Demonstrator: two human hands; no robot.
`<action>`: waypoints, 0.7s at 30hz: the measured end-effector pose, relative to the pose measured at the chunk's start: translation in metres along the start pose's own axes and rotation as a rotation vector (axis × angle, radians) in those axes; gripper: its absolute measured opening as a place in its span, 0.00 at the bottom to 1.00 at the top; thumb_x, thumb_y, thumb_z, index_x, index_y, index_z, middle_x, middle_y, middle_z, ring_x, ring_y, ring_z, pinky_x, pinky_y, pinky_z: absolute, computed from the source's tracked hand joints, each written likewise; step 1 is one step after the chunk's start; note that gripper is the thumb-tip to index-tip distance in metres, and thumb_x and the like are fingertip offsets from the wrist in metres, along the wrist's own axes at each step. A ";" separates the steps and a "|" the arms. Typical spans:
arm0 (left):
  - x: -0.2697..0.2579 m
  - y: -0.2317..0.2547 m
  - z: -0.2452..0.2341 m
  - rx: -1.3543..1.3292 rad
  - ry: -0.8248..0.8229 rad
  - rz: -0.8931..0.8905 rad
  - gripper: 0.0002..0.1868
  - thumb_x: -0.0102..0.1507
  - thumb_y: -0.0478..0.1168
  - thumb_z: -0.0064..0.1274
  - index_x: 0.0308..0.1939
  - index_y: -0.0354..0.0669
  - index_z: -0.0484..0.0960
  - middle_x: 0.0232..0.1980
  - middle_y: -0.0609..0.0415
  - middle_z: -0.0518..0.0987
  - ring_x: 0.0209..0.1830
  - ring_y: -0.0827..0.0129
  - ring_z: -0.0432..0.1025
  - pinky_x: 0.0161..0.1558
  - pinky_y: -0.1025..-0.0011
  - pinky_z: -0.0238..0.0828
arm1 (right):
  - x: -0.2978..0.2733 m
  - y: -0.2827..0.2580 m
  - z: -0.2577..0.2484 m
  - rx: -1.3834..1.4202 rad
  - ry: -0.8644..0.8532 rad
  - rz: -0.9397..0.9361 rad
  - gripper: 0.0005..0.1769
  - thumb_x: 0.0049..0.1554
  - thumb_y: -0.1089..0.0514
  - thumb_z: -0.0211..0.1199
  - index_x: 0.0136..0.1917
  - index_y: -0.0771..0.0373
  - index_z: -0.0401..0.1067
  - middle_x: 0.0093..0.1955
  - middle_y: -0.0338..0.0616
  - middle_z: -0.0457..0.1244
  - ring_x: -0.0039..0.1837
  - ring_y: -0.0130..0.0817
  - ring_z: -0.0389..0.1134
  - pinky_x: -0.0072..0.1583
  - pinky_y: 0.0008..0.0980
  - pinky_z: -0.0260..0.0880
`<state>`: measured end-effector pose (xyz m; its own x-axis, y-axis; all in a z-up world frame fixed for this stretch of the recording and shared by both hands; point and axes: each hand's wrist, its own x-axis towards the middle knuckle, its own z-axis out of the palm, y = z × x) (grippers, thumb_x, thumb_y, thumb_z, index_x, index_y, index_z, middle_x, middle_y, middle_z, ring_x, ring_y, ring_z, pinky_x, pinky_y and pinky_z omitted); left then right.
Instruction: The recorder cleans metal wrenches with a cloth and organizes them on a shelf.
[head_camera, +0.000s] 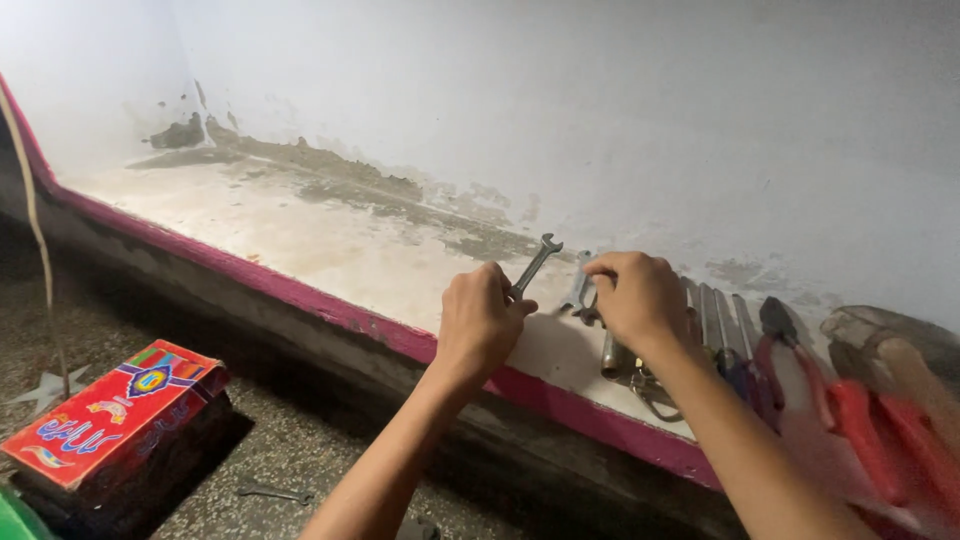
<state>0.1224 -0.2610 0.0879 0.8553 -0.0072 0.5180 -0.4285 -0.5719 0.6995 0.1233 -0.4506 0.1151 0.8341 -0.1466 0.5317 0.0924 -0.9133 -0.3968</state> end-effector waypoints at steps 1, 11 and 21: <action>0.001 0.001 0.003 -0.003 -0.003 -0.001 0.15 0.53 0.41 0.70 0.32 0.32 0.83 0.28 0.39 0.82 0.32 0.49 0.79 0.39 0.56 0.74 | 0.002 0.006 0.005 -0.003 -0.001 0.002 0.12 0.57 0.59 0.61 0.52 0.52 0.83 0.45 0.48 0.73 0.44 0.44 0.75 0.50 0.42 0.75; 0.013 0.000 0.030 0.042 0.016 0.058 0.19 0.52 0.42 0.72 0.29 0.29 0.80 0.30 0.33 0.80 0.35 0.39 0.77 0.38 0.51 0.71 | -0.009 0.001 -0.008 -0.136 -0.282 -0.038 0.18 0.59 0.63 0.54 0.55 0.51 0.82 0.42 0.48 0.73 0.36 0.36 0.72 0.47 0.41 0.74; 0.026 -0.005 0.045 0.057 0.037 0.110 0.21 0.47 0.46 0.74 0.24 0.31 0.84 0.26 0.36 0.80 0.27 0.45 0.78 0.33 0.55 0.73 | -0.007 0.025 -0.006 -0.098 -0.261 -0.037 0.18 0.59 0.61 0.53 0.55 0.50 0.82 0.49 0.46 0.72 0.41 0.37 0.71 0.47 0.43 0.73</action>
<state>0.1603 -0.2953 0.0756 0.7925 -0.0425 0.6084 -0.5007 -0.6150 0.6092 0.1168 -0.4747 0.1062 0.9443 -0.0214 0.3284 0.0826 -0.9505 -0.2994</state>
